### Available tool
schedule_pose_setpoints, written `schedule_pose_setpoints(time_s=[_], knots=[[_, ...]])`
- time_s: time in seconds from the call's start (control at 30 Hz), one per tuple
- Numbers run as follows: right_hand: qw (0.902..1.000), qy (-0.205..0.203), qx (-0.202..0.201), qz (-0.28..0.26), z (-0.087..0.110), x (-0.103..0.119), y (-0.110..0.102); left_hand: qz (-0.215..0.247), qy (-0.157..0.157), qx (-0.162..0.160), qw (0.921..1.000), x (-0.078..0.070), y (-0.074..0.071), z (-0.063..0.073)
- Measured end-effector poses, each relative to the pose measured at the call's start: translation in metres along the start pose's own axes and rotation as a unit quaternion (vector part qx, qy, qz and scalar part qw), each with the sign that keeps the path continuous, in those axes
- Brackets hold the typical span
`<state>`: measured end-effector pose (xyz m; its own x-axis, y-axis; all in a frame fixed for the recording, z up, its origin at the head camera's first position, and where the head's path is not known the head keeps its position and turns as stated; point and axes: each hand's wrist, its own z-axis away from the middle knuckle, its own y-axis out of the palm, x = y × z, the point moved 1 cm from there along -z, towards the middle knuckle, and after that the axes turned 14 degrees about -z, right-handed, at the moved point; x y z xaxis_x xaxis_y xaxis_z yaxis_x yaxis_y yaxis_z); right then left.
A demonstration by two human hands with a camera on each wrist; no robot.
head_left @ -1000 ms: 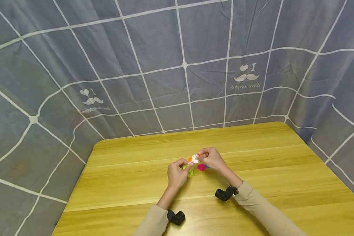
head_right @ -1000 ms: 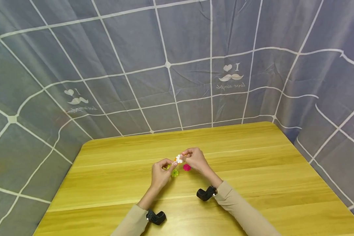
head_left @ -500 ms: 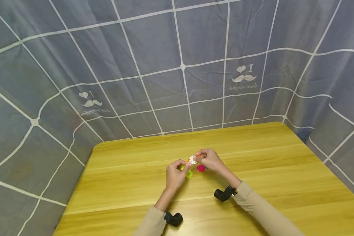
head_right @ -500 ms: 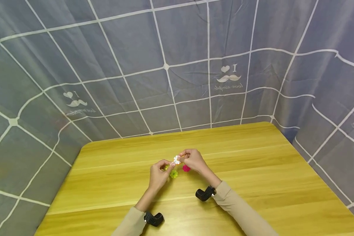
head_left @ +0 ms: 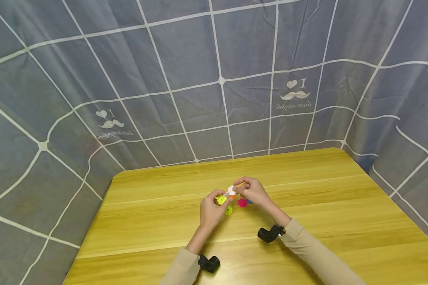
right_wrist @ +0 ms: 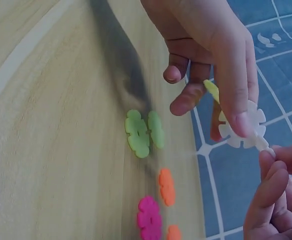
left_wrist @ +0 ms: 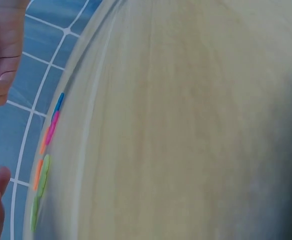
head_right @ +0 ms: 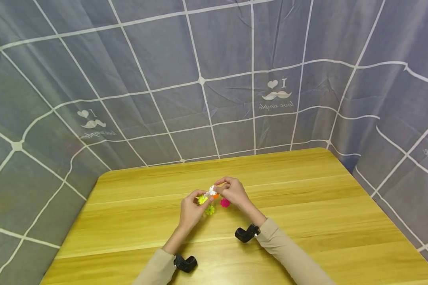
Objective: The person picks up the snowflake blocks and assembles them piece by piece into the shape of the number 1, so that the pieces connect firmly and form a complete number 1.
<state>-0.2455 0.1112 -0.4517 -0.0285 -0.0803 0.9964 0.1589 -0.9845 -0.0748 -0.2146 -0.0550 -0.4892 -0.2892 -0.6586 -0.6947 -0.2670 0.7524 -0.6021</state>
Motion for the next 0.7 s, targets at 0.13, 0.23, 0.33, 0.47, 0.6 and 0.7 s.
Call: schedule_pose_setpoints(time_s=[0.13,0.23,0.33,0.47,0.6,0.7], knots=[[0.9999,-0.002,-0.01,-0.007,0.001,0.001,0.002,-0.037,0.006,-0.029,0.9989,-0.002,0.001,0.0],[0.9998,0.002,-0.011,-0.018,0.001,0.001,0.004,-0.059,0.01,-0.037,0.9975,-0.003,0.002,0.0],[0.9997,0.005,-0.008,-0.021,0.001,0.0,0.006,-0.065,0.003,-0.031,0.9974,-0.003,0.003,0.0],[0.9998,0.005,-0.004,-0.017,0.002,-0.002,0.005,-0.059,-0.011,-0.023,0.9979,-0.002,0.001,-0.001],[1.0,0.001,-0.005,-0.001,0.001,-0.003,0.0,-0.054,-0.011,-0.021,0.9983,0.001,-0.001,-0.001],[0.9999,-0.002,-0.003,0.011,0.001,-0.006,-0.005,-0.052,-0.013,-0.019,0.9984,0.003,-0.004,-0.001]])
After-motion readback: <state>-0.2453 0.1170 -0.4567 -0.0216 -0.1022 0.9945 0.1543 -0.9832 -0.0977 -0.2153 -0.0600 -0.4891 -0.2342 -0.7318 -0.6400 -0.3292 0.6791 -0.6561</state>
